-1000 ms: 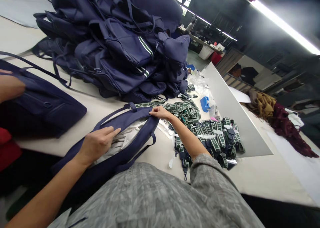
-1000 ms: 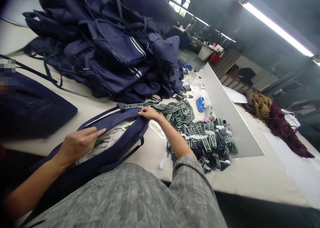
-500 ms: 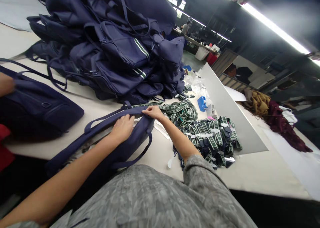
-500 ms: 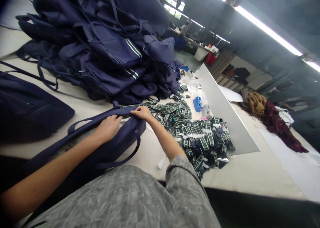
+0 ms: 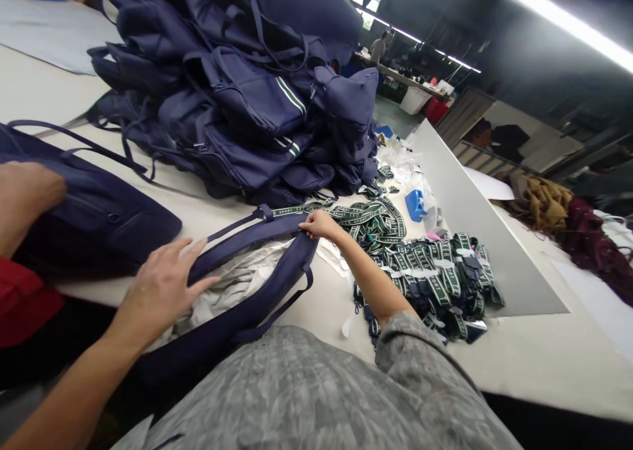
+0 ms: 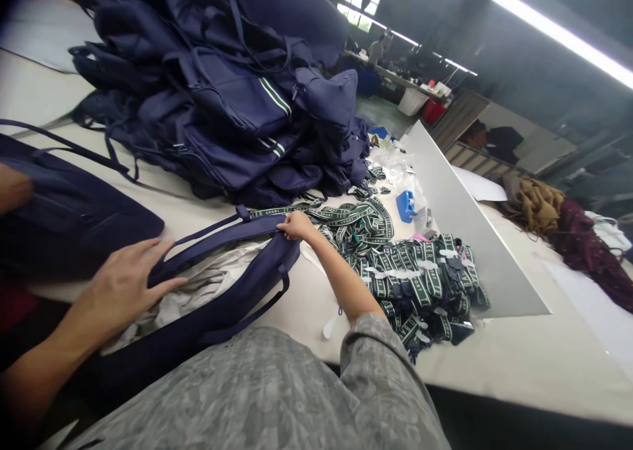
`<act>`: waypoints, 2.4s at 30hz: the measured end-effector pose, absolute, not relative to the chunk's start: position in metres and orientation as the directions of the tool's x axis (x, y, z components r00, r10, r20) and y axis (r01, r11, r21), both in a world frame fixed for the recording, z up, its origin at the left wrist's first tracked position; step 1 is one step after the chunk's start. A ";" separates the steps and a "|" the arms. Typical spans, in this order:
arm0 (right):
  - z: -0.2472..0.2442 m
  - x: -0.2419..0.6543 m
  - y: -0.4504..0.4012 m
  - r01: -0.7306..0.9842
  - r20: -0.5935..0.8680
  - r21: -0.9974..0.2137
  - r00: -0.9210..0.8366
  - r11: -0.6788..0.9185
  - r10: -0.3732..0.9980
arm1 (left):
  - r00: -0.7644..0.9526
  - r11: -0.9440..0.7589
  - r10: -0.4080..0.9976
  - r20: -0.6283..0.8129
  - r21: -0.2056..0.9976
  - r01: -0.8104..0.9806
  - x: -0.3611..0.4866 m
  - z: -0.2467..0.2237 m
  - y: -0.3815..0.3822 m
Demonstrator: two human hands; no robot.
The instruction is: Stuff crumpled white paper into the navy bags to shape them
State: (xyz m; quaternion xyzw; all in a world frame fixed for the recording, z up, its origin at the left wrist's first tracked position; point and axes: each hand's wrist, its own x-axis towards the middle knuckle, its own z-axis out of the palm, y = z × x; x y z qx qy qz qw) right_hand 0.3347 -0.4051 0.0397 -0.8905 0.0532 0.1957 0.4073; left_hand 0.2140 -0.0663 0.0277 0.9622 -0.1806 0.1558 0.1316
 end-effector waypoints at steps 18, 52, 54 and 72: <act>0.060 0.303 -0.378 0.009 -0.224 -0.742 0.939 -0.670 0.261 | 0.985 -0.385 0.141 -0.097 0.911 0.145 0.144 -0.039 -0.010; 0.039 0.309 -0.389 -0.010 -0.007 -0.397 1.000 -0.918 -0.008 | 0.760 -0.877 -0.420 -0.495 0.438 -0.200 0.431 0.068 -0.270; 0.037 0.308 -0.392 -0.038 -0.009 -0.427 0.999 -0.903 -0.038 | 0.706 -0.915 -0.382 -0.596 0.354 -0.196 0.437 0.061 -0.292; 0.027 0.312 -0.394 -0.138 -0.133 -0.543 0.988 -0.828 -0.077 | 0.711 -0.904 -0.418 -0.565 0.186 -0.384 0.443 0.039 -0.321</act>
